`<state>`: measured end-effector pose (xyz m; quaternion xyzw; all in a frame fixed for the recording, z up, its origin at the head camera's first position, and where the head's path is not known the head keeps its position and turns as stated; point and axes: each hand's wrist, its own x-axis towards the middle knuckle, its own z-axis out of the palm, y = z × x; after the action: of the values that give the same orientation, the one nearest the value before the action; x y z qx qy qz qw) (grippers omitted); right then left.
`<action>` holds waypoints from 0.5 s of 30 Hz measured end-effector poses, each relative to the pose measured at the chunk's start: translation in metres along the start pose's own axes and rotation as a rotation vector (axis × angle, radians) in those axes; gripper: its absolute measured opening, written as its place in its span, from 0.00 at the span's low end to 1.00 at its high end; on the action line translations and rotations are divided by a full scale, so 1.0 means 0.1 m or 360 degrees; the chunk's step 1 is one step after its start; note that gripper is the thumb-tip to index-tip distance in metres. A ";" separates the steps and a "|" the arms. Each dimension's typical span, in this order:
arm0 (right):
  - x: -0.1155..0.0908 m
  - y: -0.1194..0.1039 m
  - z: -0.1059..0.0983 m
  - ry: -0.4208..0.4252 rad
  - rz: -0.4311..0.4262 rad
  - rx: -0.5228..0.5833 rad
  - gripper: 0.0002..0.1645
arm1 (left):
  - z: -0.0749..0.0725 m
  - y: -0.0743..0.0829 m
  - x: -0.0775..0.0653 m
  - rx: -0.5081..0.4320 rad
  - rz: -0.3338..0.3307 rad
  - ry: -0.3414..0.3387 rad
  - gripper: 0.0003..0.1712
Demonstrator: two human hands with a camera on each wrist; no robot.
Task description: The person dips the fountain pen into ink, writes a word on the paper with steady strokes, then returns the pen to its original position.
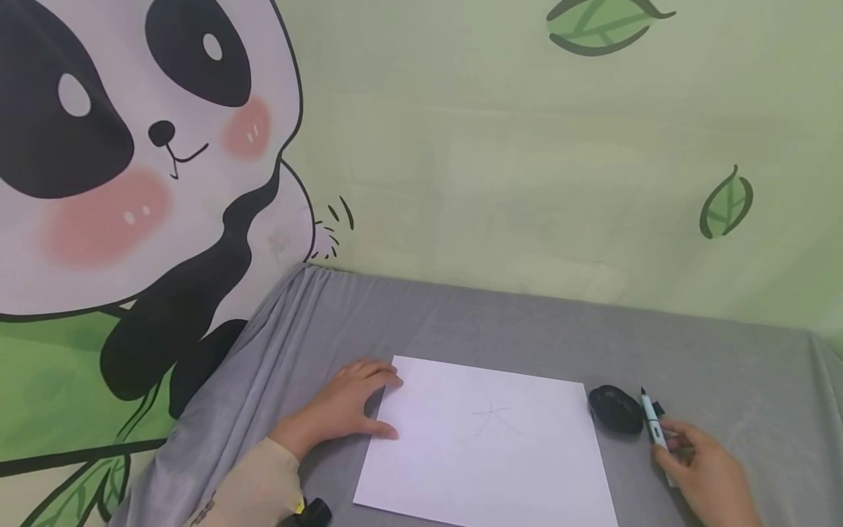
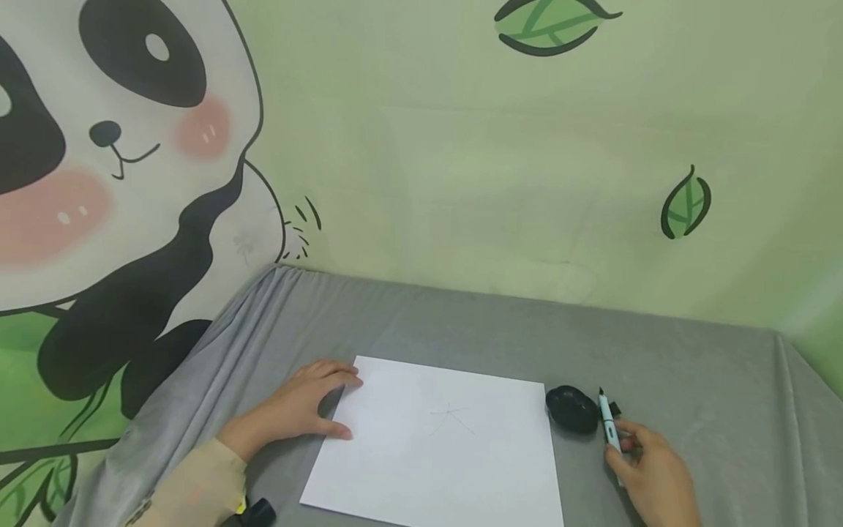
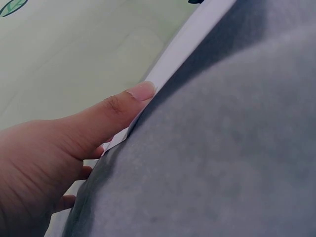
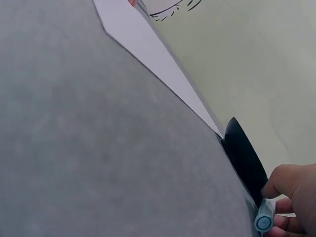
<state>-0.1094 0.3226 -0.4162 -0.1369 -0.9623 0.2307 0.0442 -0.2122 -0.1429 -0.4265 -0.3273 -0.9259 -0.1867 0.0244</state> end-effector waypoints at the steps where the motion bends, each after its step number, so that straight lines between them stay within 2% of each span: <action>1: 0.00 0.00 -0.01 -0.0009 -0.0008 0.0009 0.27 | 0.00 0.00 0.00 0.0004 -0.0001 0.0001 0.42; 6: 0.02 0.00 -0.04 -0.0005 -0.0044 0.0037 0.26 | -0.01 0.00 0.02 0.0016 0.0000 0.0014 0.43; 15: 0.07 -0.02 -0.06 0.0027 -0.0042 -0.0019 0.26 | -0.02 0.00 0.03 0.0009 0.0000 -0.0009 0.42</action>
<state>-0.1152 0.3255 -0.4101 -0.1264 -0.9650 0.2230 0.0547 -0.2143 -0.1421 -0.4241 -0.3277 -0.9266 -0.1833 0.0227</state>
